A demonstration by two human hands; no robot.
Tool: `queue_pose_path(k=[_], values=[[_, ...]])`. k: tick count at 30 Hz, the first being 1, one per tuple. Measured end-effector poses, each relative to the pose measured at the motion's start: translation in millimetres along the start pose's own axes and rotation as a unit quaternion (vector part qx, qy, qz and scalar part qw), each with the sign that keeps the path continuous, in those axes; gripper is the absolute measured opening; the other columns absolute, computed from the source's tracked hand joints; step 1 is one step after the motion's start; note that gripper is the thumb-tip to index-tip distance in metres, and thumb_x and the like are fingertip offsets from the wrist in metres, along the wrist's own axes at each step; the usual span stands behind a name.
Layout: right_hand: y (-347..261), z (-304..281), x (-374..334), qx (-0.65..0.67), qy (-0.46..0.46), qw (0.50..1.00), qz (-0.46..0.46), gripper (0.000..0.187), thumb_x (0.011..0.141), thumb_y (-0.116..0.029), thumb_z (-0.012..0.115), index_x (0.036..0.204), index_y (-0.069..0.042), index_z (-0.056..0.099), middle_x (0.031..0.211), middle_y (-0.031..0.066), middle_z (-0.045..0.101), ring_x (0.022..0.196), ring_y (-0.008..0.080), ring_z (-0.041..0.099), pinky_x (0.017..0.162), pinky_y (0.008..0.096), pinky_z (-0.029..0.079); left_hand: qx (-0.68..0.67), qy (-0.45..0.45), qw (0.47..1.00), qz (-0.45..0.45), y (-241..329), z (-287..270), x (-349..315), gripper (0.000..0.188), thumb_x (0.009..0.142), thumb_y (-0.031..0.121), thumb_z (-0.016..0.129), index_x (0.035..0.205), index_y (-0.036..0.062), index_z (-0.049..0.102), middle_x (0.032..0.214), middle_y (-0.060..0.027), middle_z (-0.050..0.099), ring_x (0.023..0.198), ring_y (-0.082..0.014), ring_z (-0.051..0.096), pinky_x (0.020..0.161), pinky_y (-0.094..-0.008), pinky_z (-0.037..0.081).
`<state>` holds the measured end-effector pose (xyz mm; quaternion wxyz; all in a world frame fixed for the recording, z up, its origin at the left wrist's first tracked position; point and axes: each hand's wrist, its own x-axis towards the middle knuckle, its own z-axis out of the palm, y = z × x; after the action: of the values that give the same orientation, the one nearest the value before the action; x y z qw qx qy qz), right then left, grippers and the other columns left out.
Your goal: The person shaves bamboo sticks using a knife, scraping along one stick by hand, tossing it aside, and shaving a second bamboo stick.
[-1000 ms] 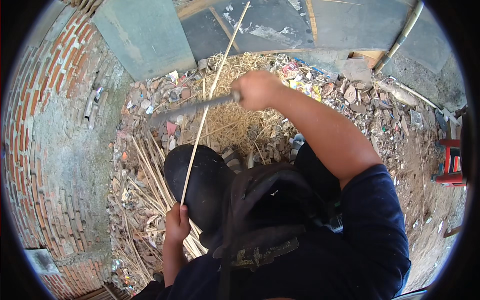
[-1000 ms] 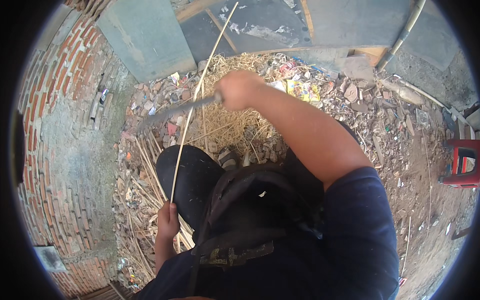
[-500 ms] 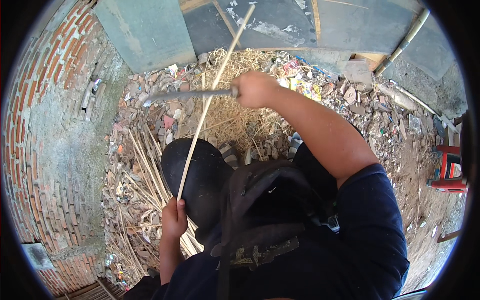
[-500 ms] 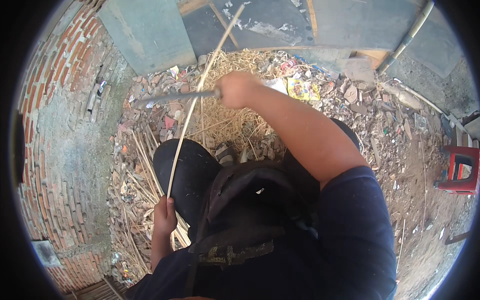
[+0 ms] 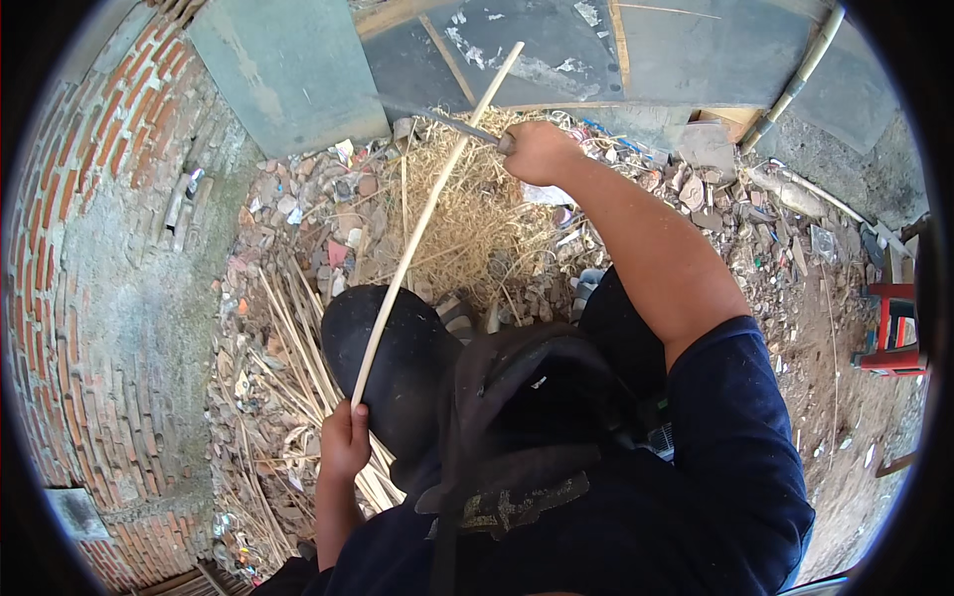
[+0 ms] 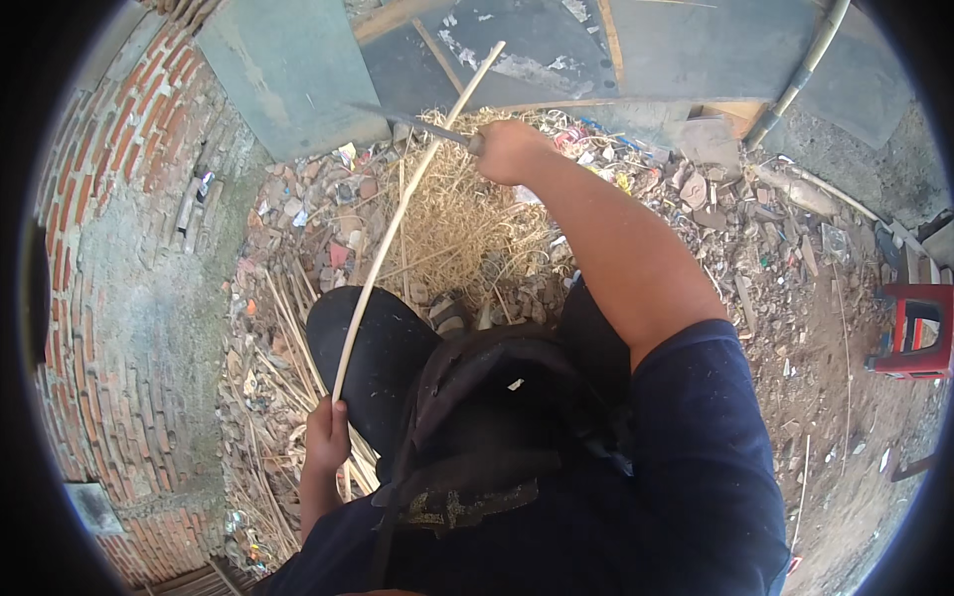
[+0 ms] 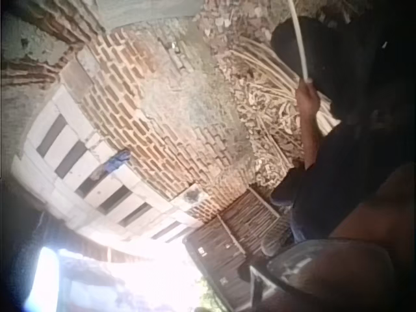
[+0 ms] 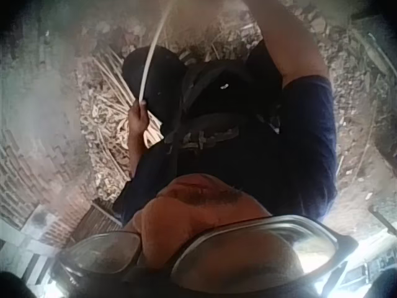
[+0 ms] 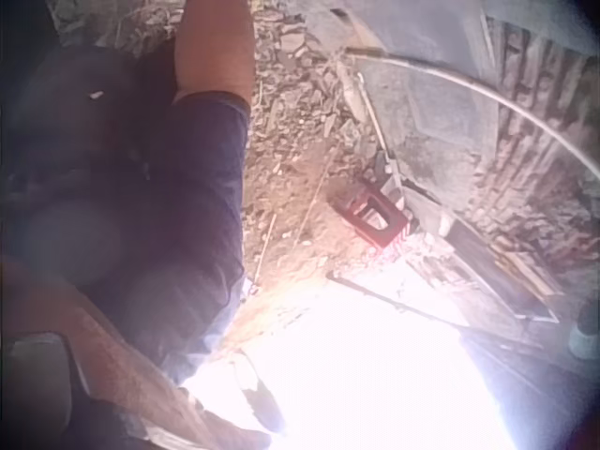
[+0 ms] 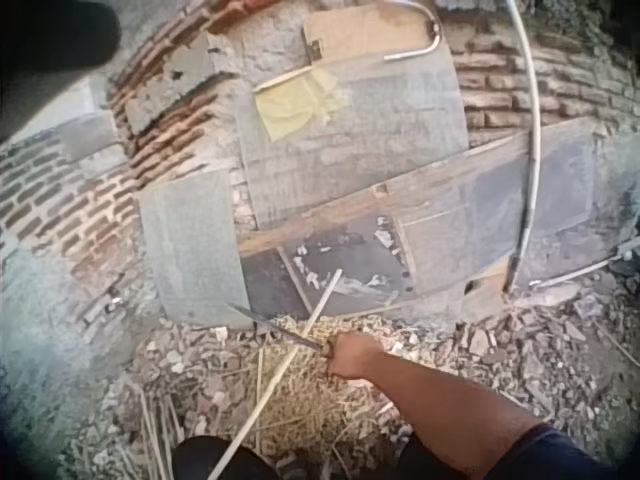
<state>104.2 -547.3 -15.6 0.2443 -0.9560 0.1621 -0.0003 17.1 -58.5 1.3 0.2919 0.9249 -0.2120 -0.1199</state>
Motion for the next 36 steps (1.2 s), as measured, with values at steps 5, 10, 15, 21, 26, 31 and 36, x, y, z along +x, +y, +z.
queue_pose_path(k=[5, 10, 15, 21, 26, 31, 36], values=[[-27.8, -11.4, -15.9, 0.035, -0.048, 0.997, -0.052, 0.022, 0.090, -0.020, 0.057, 0.104, -0.009, 0.069, 0.097, 0.0131, 0.071, 0.093, 0.0275, 0.069, 0.087, 0.0436, 0.055, 0.014, -0.008, 1.000, 0.005, -10.0, -0.1, -5.3, 0.046, 0.105, 0.037, 0.048, 0.078, 0.0009, 0.051, 0.057, -0.0131, 0.049, 0.050, -0.0225, 0.047, 0.050, -0.0381, 0.038], [-54.2, -19.8, -39.1, -0.019, -0.053, 0.991, -0.124, 0.021, 0.080, -0.021, 0.065, 0.100, -0.014, 0.070, 0.095, 0.0115, 0.072, 0.093, 0.0294, 0.070, 0.083, 0.0449, 0.056, -0.069, 0.009, 0.997, -0.025, -10.2, 5.9, -5.9, 0.044, 0.105, 0.033, 0.050, 0.075, 0.0021, 0.048, 0.056, -0.0070, 0.044, 0.054, -0.0139, 0.041, 0.050, -0.0345, 0.034], [-56.0, -21.9, -44.1, -0.069, -0.049, 0.981, -0.173, 0.024, 0.077, -0.020, 0.066, 0.100, -0.015, 0.070, 0.094, 0.0118, 0.072, 0.093, 0.0322, 0.070, 0.083, 0.0469, 0.056, -0.057, 0.000, 0.997, -0.048, -2.4, 2.9, -7.4, 0.041, 0.105, 0.033, 0.051, 0.077, 0.0032, 0.046, 0.057, -0.0045, 0.044, 0.056, -0.0103, 0.040, 0.050, -0.0326, 0.034], [-68.3, -12.5, -49.6, -0.081, -0.090, 0.971, -0.204, 0.024, 0.077, -0.020, 0.067, 0.101, -0.015, 0.070, 0.095, 0.0109, 0.072, 0.093, 0.0317, 0.070, 0.082, 0.0466, 0.056, 0.048, 0.025, 0.998, -0.032, -2.7, 9.8, -9.0, 0.039, 0.104, 0.033, 0.053, 0.077, 0.0040, 0.046, 0.056, -0.0121, 0.049, 0.050, -0.0267, 0.050, 0.048, -0.0410, 0.037], [-70.1, -10.1, -45.7, -0.060, -0.109, 0.968, -0.217, 0.016, 0.075, -0.020, 0.069, 0.090, -0.014, 0.067, 0.084, 0.0095, 0.070, 0.085, 0.0320, 0.070, 0.075, 0.0474, 0.056, 0.166, 0.090, 0.982, -0.014, -4.3, 21.1, -8.6, 0.038, 0.101, 0.031, 0.054, 0.077, 0.0041, 0.046, 0.059, -0.0214, 0.053, 0.057, -0.0474, 0.055, 0.049, -0.0515, 0.040], [-48.9, 0.0, -26.8, -0.009, -0.098, 0.982, -0.164, 0.016, 0.075, -0.021, 0.070, 0.090, -0.013, 0.068, 0.084, 0.0090, 0.070, 0.085, 0.0299, 0.070, 0.076, 0.0465, 0.056, 0.155, 0.126, 0.980, 0.007, -10.7, 27.8, -3.9, 0.039, 0.101, 0.034, 0.053, 0.077, 0.0036, 0.046, 0.059, -0.0220, 0.052, 0.056, -0.0475, 0.055, 0.050, -0.0516, 0.040], [-82.1, -12.0, -46.8, -0.061, -0.114, 0.975, -0.181, 0.020, 0.080, -0.015, 0.063, 0.097, -0.018, 0.073, 0.095, 0.0077, 0.073, 0.091, 0.0267, 0.071, 0.081, 0.0465, 0.055, 0.169, 0.110, 0.979, 0.003, -11.2, 24.4, -6.5, 0.039, 0.102, 0.034, 0.051, 0.079, 0.0036, 0.047, 0.059, -0.0225, 0.053, 0.057, -0.0479, 0.056, 0.050, -0.0529, 0.041]])
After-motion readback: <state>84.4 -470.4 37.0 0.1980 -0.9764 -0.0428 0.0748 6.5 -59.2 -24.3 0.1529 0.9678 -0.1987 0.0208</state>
